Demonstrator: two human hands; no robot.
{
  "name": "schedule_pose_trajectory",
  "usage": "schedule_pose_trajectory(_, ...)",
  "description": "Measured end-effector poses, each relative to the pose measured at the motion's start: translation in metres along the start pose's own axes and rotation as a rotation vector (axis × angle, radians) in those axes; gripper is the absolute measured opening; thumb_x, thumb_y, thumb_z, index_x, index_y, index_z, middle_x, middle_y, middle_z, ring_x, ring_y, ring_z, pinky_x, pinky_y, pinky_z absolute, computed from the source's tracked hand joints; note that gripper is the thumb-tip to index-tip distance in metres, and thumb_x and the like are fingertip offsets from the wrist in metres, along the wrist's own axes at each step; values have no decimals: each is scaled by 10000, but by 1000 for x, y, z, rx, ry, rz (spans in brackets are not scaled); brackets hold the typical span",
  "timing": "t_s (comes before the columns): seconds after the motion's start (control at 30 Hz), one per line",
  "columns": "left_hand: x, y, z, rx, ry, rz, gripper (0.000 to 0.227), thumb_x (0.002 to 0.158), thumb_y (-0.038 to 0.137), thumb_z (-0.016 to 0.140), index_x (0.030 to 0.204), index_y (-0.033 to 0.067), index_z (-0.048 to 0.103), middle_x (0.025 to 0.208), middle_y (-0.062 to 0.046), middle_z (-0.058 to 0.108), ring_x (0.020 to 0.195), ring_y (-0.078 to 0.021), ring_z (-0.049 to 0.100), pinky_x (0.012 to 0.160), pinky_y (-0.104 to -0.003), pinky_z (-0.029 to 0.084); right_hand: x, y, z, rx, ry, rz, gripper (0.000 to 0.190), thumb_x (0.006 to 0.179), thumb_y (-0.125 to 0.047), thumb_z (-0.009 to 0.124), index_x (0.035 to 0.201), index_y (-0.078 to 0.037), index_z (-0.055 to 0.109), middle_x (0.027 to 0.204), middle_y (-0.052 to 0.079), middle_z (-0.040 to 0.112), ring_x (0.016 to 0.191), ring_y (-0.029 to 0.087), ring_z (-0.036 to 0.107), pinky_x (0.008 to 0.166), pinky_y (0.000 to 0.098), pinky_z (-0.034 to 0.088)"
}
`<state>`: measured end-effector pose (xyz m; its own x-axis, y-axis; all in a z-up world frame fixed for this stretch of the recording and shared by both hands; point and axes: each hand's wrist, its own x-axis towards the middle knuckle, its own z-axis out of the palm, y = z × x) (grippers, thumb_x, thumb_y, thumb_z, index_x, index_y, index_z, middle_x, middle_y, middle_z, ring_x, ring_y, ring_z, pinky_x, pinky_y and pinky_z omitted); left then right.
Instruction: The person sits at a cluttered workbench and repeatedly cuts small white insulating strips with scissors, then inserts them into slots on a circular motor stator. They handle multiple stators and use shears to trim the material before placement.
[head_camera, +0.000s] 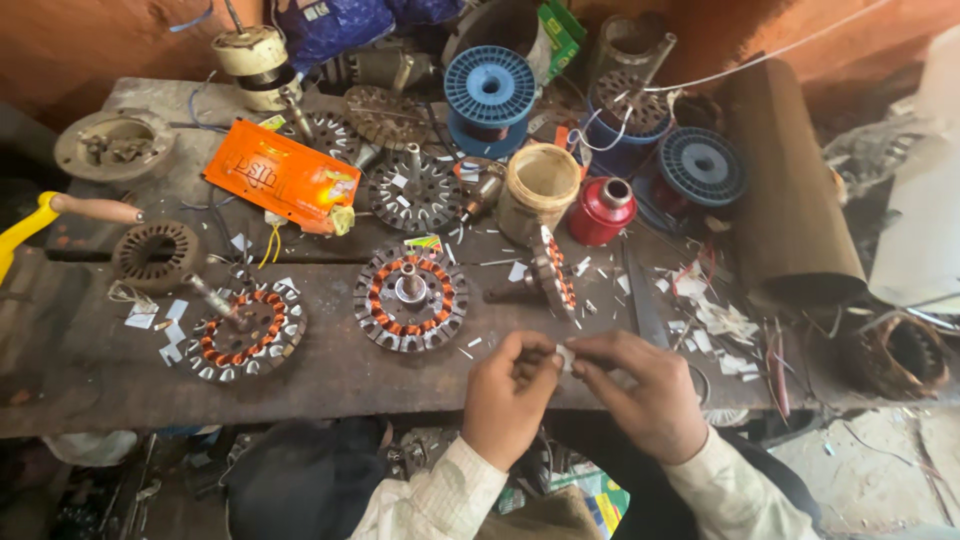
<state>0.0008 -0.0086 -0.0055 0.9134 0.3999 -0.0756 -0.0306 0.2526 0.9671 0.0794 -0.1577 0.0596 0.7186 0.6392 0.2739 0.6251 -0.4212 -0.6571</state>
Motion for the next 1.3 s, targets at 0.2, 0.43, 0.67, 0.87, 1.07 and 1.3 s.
schedule_pose_trajectory(0.2, -3, -3, -8, -37, -36, -125, 121, 876, 15, 719, 997, 5, 708, 782, -35, 730, 614, -70, 660, 526, -211, 509, -11, 1, 12, 23, 27, -36, 371, 795, -29, 770, 1159, -50, 703, 1016, 98, 763, 830, 206, 781, 695, 296, 615)
schedule_pose_trajectory(0.43, -4, -13, -15, -358, -183, -405, 115, 872, -22, 701, 981, 13, 707, 733, -31, 698, 521, -79, 618, 453, -215, 476, -13, 9, -3, -55, -46, -407, 344, 760, -90, 839, 1063, -54, 680, 1047, 100, 723, 877, 251, 753, 729, 327, 608)
schedule_pose_trajectory(0.67, -10, -27, -9, -400, -224, -426, 107, 889, -35, 697, 990, 1, 702, 767, -43, 698, 544, -79, 624, 477, -217, 491, -26, 17, -8, -67, -33, -382, 248, 760, -80, 838, 989, -83, 740, 1017, 74, 759, 820, 187, 770, 677, 265, 609)
schedule_pose_trajectory(0.87, -4, -17, -3, -304, -182, -299, 144, 880, 16, 720, 1024, 23, 711, 823, -39, 727, 600, -92, 672, 520, -222, 530, -34, 14, 10, 146, 40, 203, 272, 755, -72, 814, 1023, -57, 766, 935, 46, 805, 744, 89, 792, 644, 235, 629)
schedule_pose_trajectory(1.07, 31, 13, 4, 366, 111, 208, 233, 920, 211, 754, 1104, 70, 731, 829, -21, 761, 678, -66, 686, 595, -236, 533, -25, 14, 1, 117, 230, 266, 227, 814, -53, 792, 1041, -58, 774, 960, 54, 805, 778, 99, 781, 685, 236, 615)
schedule_pose_trajectory(1.3, 80, -3, 14, 253, 276, 187, 457, 826, 226, 845, 1192, 48, 636, 804, -17, 684, 625, -101, 598, 571, -253, 502, -16, 8, 4, -62, 287, 59, 219, 806, -39, 805, 1019, -67, 763, 997, 77, 780, 795, 130, 759, 640, 246, 573)
